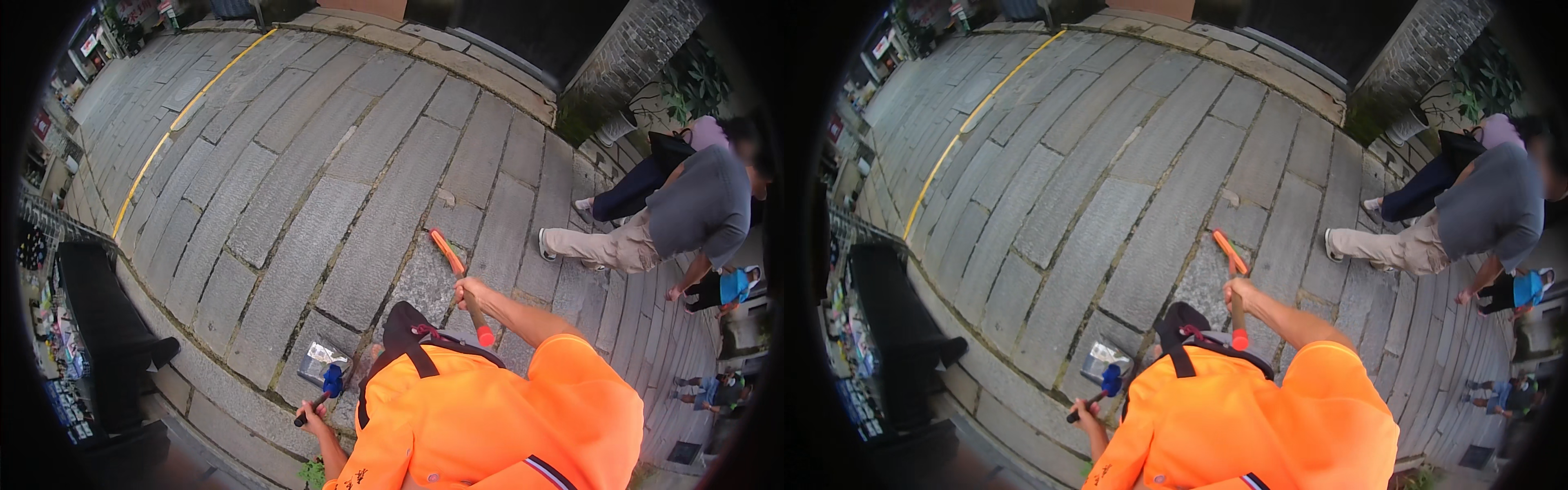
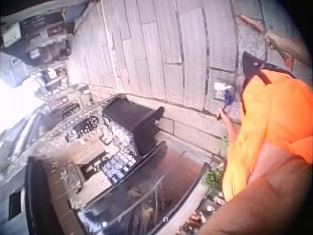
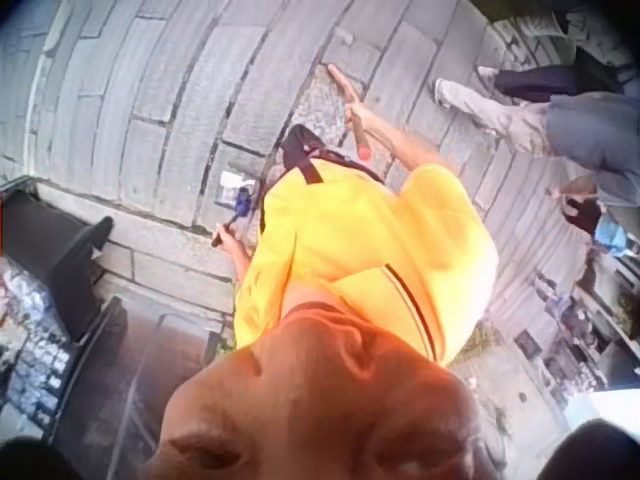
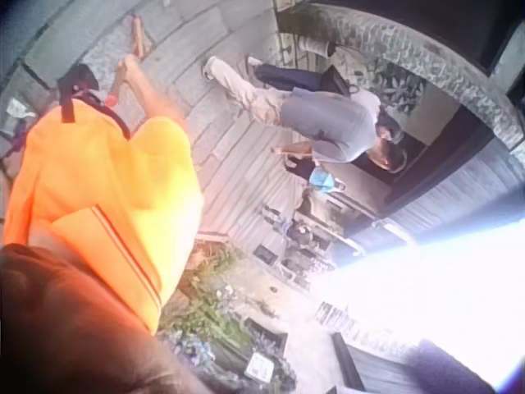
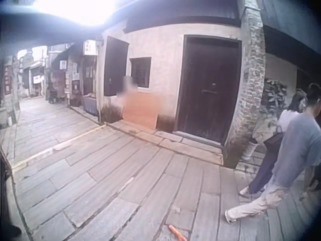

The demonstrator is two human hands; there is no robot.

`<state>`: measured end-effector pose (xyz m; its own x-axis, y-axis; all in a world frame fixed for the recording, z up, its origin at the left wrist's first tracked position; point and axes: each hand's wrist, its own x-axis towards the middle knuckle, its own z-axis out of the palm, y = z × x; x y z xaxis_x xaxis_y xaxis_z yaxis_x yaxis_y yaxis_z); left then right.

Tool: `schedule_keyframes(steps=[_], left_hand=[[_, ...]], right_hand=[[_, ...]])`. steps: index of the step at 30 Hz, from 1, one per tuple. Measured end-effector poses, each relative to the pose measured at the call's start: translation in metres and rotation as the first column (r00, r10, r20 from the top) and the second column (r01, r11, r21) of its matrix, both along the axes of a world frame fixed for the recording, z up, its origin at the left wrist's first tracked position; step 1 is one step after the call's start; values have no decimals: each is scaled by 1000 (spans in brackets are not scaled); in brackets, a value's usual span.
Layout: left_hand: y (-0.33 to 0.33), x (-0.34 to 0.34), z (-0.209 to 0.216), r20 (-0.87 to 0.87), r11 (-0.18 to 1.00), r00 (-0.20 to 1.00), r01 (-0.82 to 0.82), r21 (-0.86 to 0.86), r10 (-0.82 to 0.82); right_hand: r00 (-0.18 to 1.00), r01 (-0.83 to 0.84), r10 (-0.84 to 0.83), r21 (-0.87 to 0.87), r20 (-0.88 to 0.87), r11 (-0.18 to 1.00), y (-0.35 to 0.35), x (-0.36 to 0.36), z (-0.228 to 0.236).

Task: The person sweeps a stone-paved outdoor walkway using a broom and dustpan. They gather debris into the dustpan, walk along the path, and continue sweeping around pedestrians and storefronts.

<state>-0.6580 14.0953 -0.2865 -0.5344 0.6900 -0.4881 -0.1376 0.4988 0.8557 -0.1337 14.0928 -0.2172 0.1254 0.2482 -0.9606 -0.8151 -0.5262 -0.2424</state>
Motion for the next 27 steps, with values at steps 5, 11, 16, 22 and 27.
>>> schedule_keyframes(steps=[5, 11, 16, 22, 27], left_hand=[[106, -1, -1, -28, 999, 1000, -1, -46, 0], [246, 10, 9, -56, 996, 995, -89, -19, 88], [357, 31, 33, -109, 986, 980, -167, 16, 168], [480, 61, 24, -63, 992, 990, -122, 30, 124], [599, 77, 3, -20, 997, 997, -73, 14, 74]], right_hand=[[973, 193, -193, -11, -127, 981, 78, -22, -35], [886, 361, -327, 48, -330, 931, 215, 19, -55], [815, 514, -475, 37, -333, 857, 311, 70, -44], [748, 606, -595, -64, -295, 793, 420, 92, -44], [678, 644, -608, -65, -413, 762, 525, 87, -41]])
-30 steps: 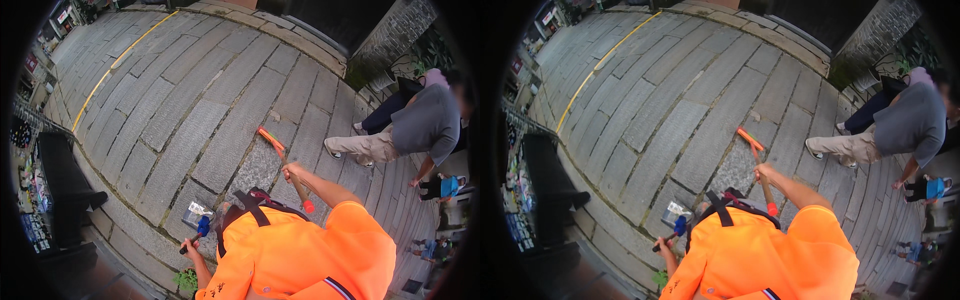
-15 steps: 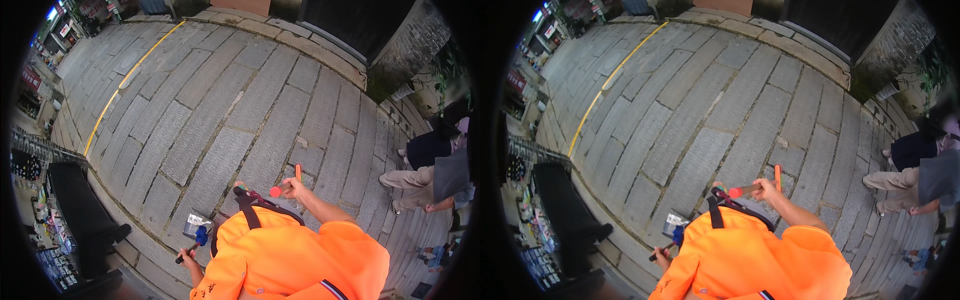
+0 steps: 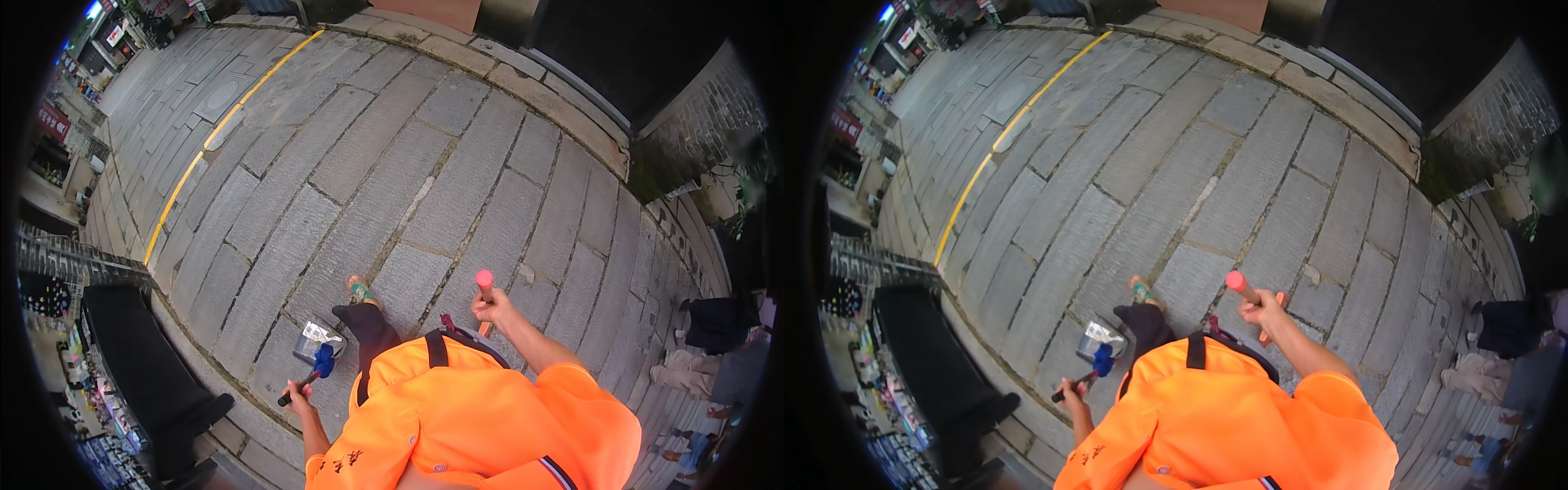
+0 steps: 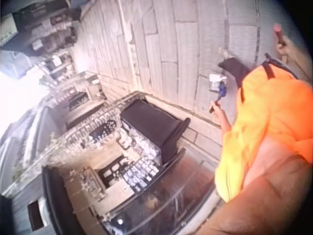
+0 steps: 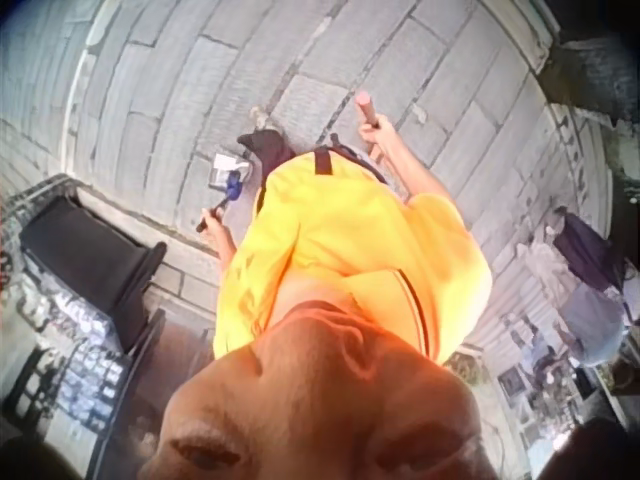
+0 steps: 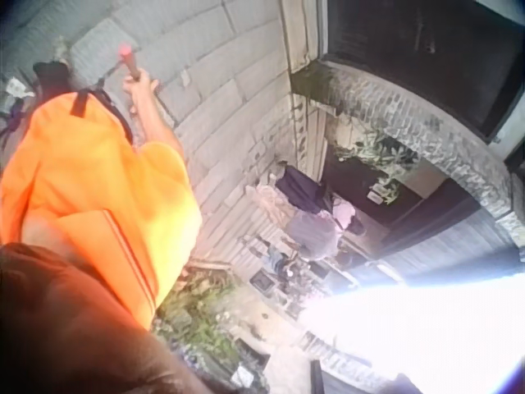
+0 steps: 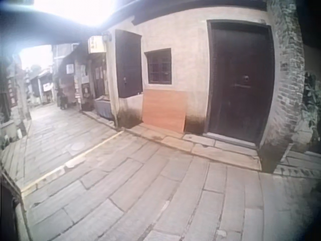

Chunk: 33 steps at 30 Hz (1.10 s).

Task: The person sweeps a stone-paved outdoor walkway using a broom and dustpan. They gather debris into the dustpan, walk along the path, and continue sweeping around pedestrians and storefronts.

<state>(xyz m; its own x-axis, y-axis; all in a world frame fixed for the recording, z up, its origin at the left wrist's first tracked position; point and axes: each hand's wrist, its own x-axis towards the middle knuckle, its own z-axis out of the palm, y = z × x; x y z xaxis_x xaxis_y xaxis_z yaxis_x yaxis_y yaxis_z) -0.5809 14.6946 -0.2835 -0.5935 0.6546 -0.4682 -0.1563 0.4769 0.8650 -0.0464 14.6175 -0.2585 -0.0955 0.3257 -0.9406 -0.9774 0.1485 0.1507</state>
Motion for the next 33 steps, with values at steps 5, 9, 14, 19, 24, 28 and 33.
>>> schedule_keyframes(steps=[5, 9, 14, 19, 24, 28, 33], left_hand=[[128, 37, -27, 61, 995, 994, 94, 23, -96], [239, 69, -45, 69, 978, 976, 209, -29, -206], [373, 121, -39, -3, 949, 949, 316, -8, -316], [510, 198, -51, -32, 870, 870, 492, 19, -491], [636, 299, -60, -55, 837, 837, 546, 25, -544], [723, 391, -48, -112, 840, 853, 522, 148, -510], [801, 596, -46, -123, 593, 592, 804, 33, -796]], right_hand=[[995, 80, -76, -64, 69, 995, 103, 16, -10], [987, 155, -153, -37, 50, 987, 160, 42, -9], [968, 238, -249, 226, 24, 945, 238, 65, 49], [965, 135, -202, 343, 165, 929, 324, 125, 64], [924, 176, -334, 568, 186, 804, 403, 213, 14], [939, -82, -133, 580, 318, 810, 517, 276, 19], [595, -258, 271, -139, 756, 956, 568, 342, 30]])
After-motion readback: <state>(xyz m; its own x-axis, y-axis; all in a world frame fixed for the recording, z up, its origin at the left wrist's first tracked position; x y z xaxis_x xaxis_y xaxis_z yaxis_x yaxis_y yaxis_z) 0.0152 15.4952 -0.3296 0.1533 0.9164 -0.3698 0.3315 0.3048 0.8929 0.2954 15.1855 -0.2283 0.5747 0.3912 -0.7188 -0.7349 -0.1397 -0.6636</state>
